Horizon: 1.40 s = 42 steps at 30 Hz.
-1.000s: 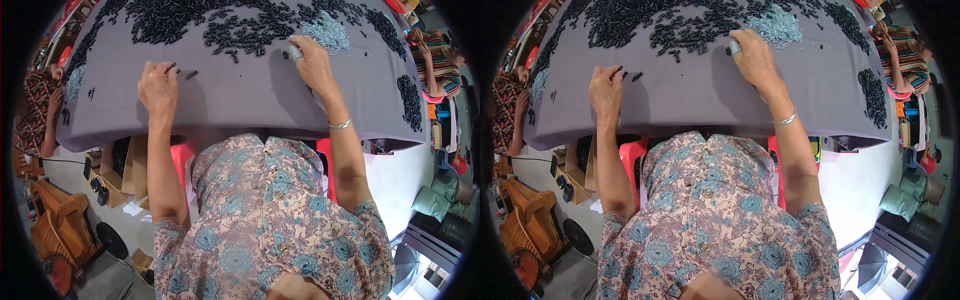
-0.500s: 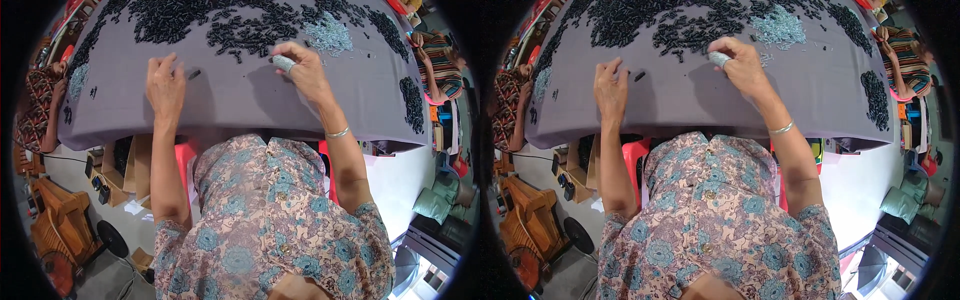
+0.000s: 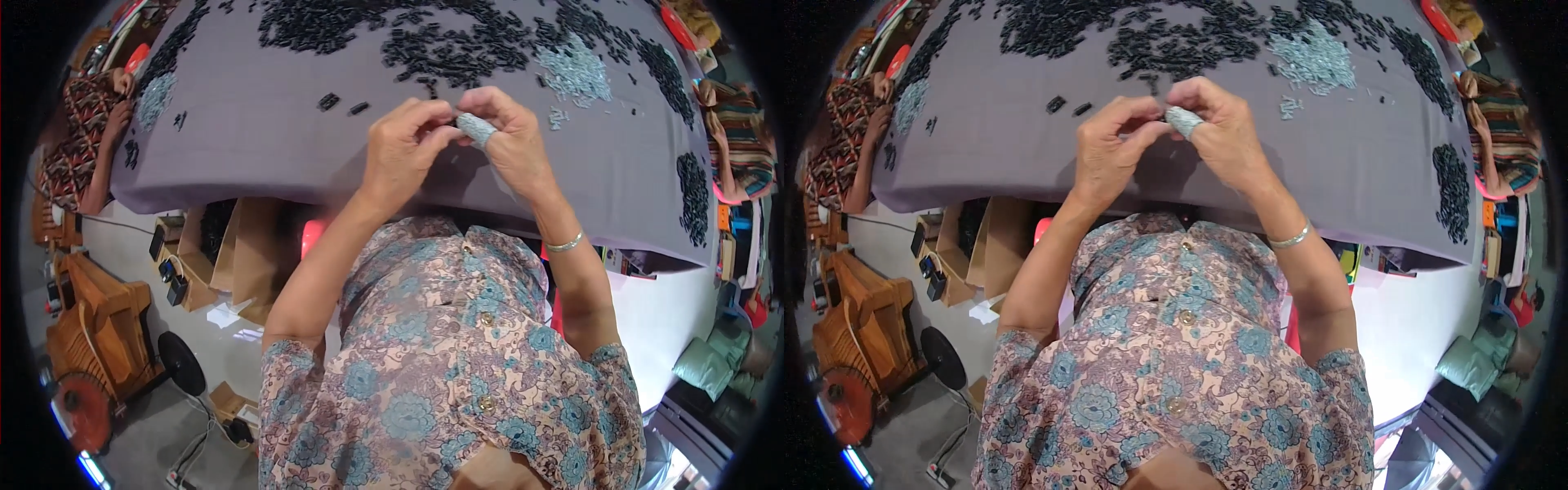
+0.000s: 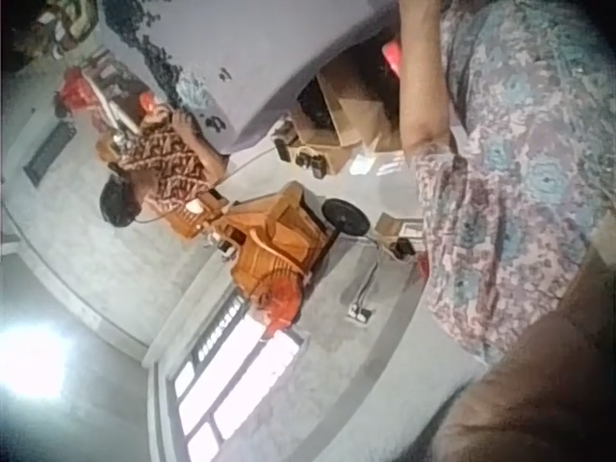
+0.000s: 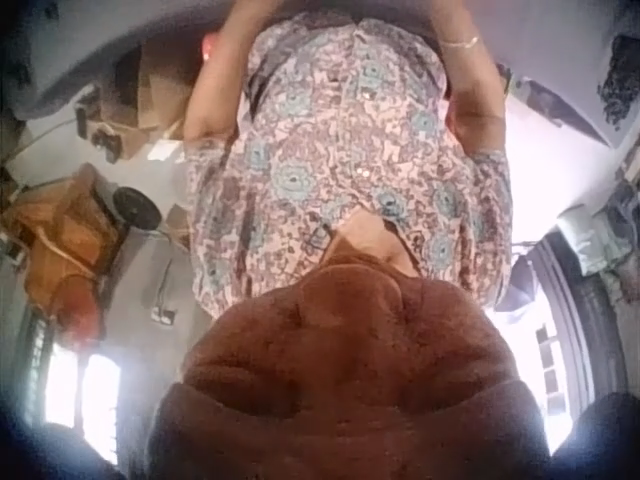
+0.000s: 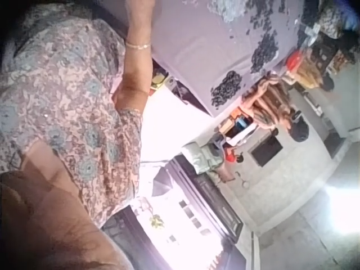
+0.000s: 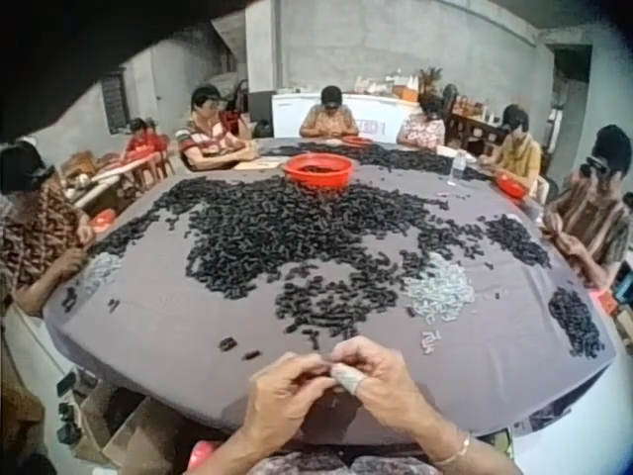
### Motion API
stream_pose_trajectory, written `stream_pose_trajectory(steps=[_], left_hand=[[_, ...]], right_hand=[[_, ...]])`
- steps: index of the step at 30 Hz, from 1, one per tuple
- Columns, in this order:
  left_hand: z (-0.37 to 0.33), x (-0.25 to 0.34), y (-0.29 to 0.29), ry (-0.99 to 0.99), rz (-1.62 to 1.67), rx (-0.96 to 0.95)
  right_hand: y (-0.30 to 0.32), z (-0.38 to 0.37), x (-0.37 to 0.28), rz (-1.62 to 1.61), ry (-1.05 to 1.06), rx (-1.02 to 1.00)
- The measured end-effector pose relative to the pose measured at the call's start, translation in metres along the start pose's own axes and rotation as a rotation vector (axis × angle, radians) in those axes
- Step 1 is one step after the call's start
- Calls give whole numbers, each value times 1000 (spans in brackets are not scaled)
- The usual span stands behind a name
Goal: The person assembles small components by hand, repeatedly picking up black plastic pieces from the table and inserting small clear parts into them.
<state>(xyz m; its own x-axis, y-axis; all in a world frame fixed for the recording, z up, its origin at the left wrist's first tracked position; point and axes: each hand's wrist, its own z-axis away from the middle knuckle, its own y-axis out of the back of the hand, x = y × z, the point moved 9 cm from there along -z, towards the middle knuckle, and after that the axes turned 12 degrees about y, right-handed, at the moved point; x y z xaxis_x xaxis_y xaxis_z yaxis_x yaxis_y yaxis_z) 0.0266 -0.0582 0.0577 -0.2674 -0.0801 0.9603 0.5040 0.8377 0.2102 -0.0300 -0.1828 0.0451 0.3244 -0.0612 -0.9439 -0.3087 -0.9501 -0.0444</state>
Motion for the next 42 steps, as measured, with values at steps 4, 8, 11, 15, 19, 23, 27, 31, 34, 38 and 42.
stream_pose_trajectory(steps=[4,8,11,15,19,23,27,31,34,38,42], left_hand=[[3,3,-2,-12,-73,-9],[3,-6,-1,-14,-73,-18],[0,-12,-2,-12,-164,-31],[-10,-13,21,-23,-227,47],[-23,-28,56,88,72,140],[-26,-39,60,175,190,135],[-23,-47,53,288,127,116],[-23,-51,52,305,102,104],[-22,-47,47,288,100,93],[-21,-49,40,277,112,65],[-19,-48,32,298,105,26]], right_hand=[[1,2,-1,106,23,-12],[5,2,0,103,-15,4],[10,0,-3,137,-55,39],[32,-8,-1,283,-45,78],[36,-15,5,421,-38,18],[21,-28,10,550,21,-96],[8,-40,17,636,72,-152],[-14,-52,11,833,154,-216],[-19,-55,17,970,127,-241],[-19,-53,13,1014,161,-213],[-7,-46,10,1018,74,-207]])
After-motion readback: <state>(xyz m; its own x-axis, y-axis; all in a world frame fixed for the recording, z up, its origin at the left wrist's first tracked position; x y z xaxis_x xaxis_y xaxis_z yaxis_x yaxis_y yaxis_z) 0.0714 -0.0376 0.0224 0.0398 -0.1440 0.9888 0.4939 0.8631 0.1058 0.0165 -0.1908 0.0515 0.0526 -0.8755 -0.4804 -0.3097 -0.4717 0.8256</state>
